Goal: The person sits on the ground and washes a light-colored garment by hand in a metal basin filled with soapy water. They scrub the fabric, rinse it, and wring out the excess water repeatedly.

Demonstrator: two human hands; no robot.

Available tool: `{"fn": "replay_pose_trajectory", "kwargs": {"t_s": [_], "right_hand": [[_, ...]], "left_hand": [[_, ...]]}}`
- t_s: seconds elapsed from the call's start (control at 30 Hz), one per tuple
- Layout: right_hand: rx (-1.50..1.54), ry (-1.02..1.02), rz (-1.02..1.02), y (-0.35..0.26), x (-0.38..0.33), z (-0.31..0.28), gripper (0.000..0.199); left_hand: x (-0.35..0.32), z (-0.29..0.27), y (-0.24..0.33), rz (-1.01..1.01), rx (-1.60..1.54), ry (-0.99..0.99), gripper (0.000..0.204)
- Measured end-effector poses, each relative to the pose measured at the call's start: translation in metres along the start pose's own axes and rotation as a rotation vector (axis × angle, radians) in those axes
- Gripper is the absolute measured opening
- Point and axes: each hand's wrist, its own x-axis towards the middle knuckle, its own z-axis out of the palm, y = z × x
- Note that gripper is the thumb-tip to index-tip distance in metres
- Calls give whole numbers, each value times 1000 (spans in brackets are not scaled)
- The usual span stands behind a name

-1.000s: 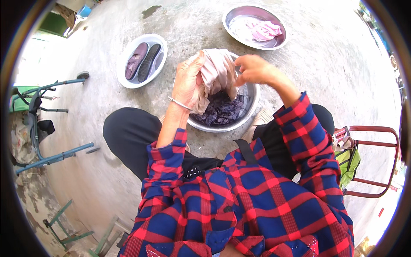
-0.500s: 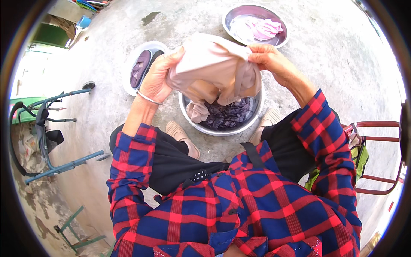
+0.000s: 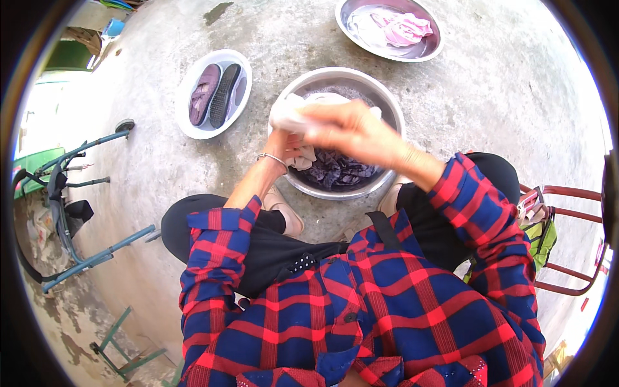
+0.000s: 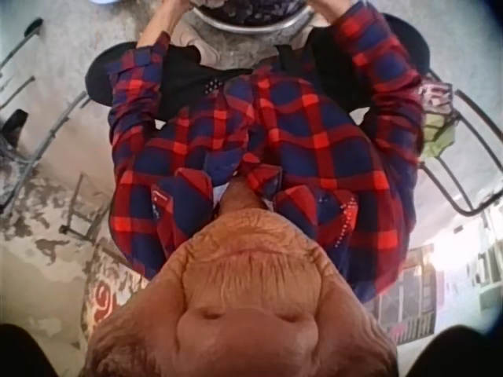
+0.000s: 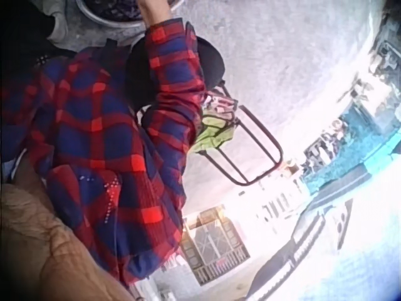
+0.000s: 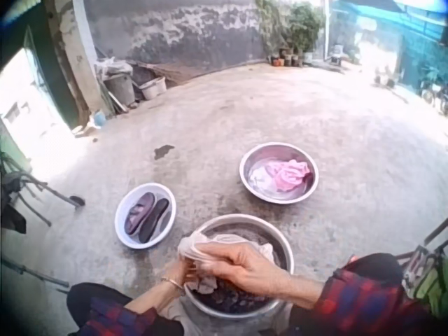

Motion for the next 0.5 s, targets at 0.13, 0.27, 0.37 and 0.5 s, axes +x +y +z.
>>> {"fn": "replay_pose_trajectory", "kwargs": {"t_s": [0.13, 0.27, 0.37, 0.5], "right_hand": [[-496, -221, -227, 8, -9, 24, 56], [-497, -303, -158, 19, -30, 42, 78], [-363, -267, -163, 24, -33, 38, 76], [12, -97, 110, 40, -32, 15, 30]], "left_hand": [[-8, 3, 12, 1035, 769, -215, 36], [-38, 10, 42, 1479, 998, 28, 35], [-34, 8, 44, 1449, 944, 53, 37], [-20, 7, 45, 1379, 837, -10, 39]]}}
